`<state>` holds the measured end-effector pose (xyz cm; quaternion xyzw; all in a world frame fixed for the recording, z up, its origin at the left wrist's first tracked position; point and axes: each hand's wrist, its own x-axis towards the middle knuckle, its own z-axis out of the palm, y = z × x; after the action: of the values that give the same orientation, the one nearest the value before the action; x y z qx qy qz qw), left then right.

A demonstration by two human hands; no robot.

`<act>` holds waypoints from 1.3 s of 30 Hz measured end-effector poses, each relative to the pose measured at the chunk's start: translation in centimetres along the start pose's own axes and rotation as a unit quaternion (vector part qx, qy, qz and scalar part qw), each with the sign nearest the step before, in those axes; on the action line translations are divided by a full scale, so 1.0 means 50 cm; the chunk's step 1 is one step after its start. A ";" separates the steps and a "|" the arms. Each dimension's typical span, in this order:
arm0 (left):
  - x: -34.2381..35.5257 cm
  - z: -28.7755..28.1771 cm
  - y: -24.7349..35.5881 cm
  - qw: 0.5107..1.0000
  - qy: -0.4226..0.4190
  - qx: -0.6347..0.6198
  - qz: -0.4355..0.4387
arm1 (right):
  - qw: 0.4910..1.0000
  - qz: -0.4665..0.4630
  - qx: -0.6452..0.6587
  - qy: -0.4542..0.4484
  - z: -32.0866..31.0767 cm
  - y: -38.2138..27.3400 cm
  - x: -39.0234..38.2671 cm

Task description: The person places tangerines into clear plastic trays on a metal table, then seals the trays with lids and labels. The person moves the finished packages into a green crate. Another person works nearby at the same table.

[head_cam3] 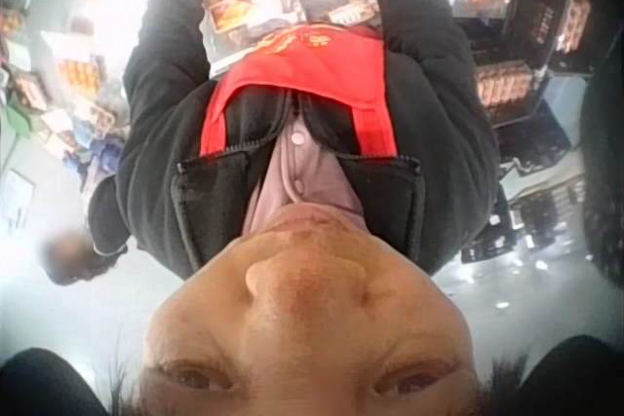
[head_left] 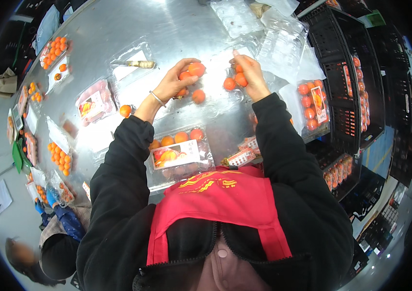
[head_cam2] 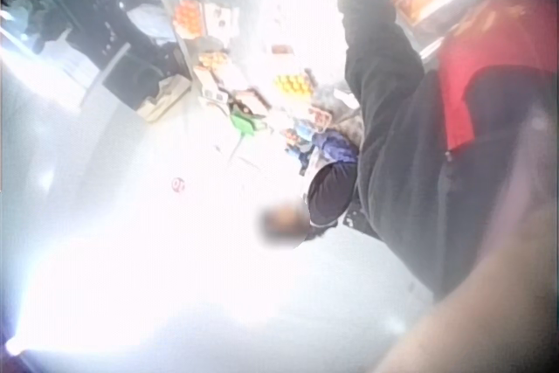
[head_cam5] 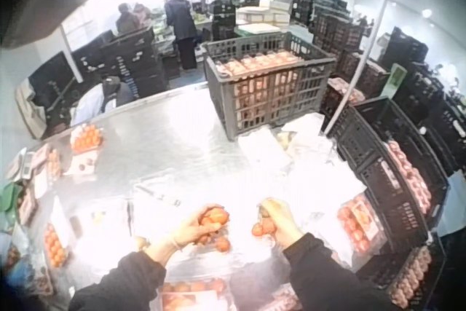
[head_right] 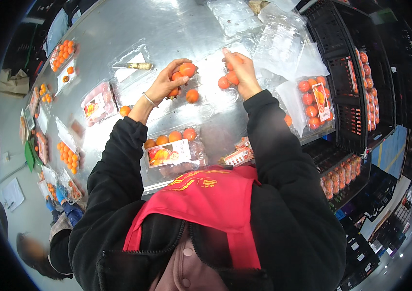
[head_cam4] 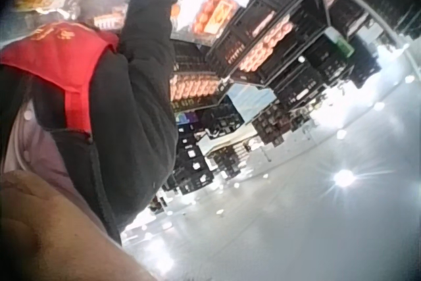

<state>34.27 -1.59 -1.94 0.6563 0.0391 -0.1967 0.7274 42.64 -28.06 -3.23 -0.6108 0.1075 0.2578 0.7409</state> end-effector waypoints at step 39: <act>0.056 0.032 -0.067 0.889 0.195 0.358 0.211 | 0.994 -0.040 -0.044 -0.089 -0.027 -0.024 0.026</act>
<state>35.38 -4.02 -5.77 0.8899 -0.0326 0.0926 0.4455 44.54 -29.15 -3.14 -0.6209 0.0050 0.2857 0.7299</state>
